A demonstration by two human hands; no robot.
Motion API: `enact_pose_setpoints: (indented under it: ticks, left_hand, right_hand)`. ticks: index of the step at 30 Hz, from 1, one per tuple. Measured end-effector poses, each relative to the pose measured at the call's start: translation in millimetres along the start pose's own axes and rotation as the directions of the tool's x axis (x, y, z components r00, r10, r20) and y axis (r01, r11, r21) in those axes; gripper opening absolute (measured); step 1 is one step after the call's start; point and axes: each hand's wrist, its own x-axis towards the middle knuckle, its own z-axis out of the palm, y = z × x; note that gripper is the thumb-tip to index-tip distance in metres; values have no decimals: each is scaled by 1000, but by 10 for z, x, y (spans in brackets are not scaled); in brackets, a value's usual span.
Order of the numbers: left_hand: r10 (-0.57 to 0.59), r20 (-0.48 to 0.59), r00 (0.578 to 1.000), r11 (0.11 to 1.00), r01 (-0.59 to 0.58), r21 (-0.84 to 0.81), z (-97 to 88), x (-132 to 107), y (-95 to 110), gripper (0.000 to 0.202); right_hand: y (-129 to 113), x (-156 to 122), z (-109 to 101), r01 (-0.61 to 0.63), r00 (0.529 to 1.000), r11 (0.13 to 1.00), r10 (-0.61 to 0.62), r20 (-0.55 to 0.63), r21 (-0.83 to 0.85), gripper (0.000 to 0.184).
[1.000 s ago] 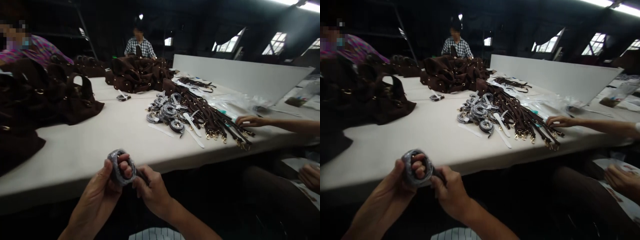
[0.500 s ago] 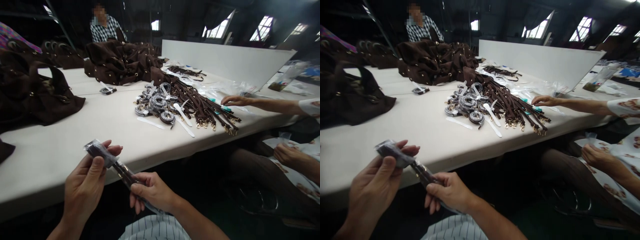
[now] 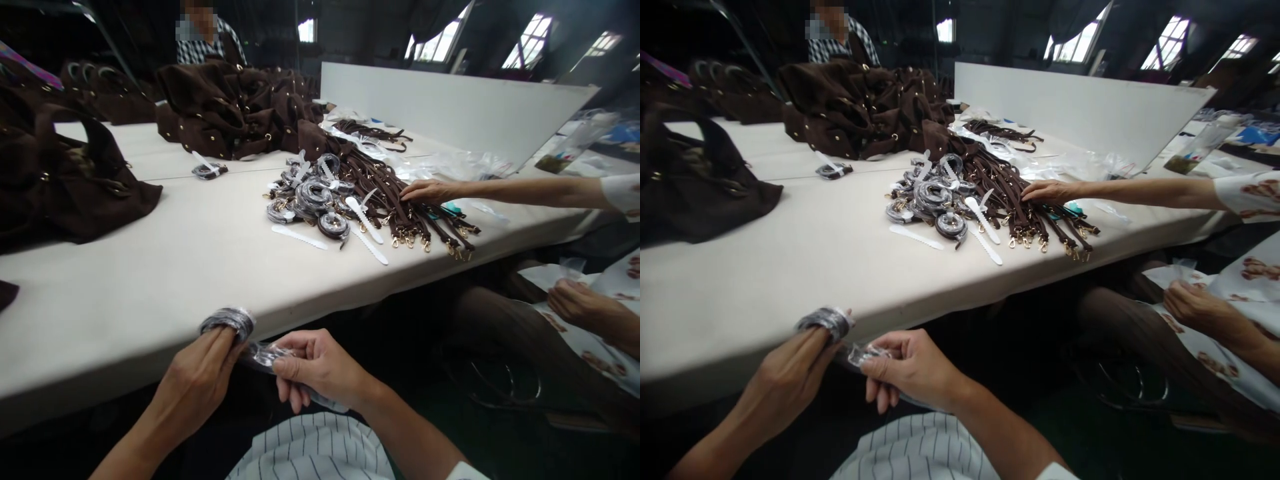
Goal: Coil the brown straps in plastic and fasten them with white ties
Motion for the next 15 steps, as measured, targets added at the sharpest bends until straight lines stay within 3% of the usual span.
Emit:
enact_pose_setpoints:
  ticks: [4, 9, 15]
  left_hand:
    - [50, 148, 988, 999, -50, -5, 17, -135, -30, 20]
    - [51, 158, 986, 992, -32, -121, 64, -221, 76, 26]
    - [-107, 232, 967, 939, 175, -295, 118, -313, 152, 15]
  right_hand:
    - [-102, -4, -57, 33, 999, 999, -32, -15, 34, 67]
    - [-117, 94, -137, -17, 998, 967, 32, -55, 253, 35]
    - [-77, 222, -225, -121, 986, 815, 165, -27, 567, 12]
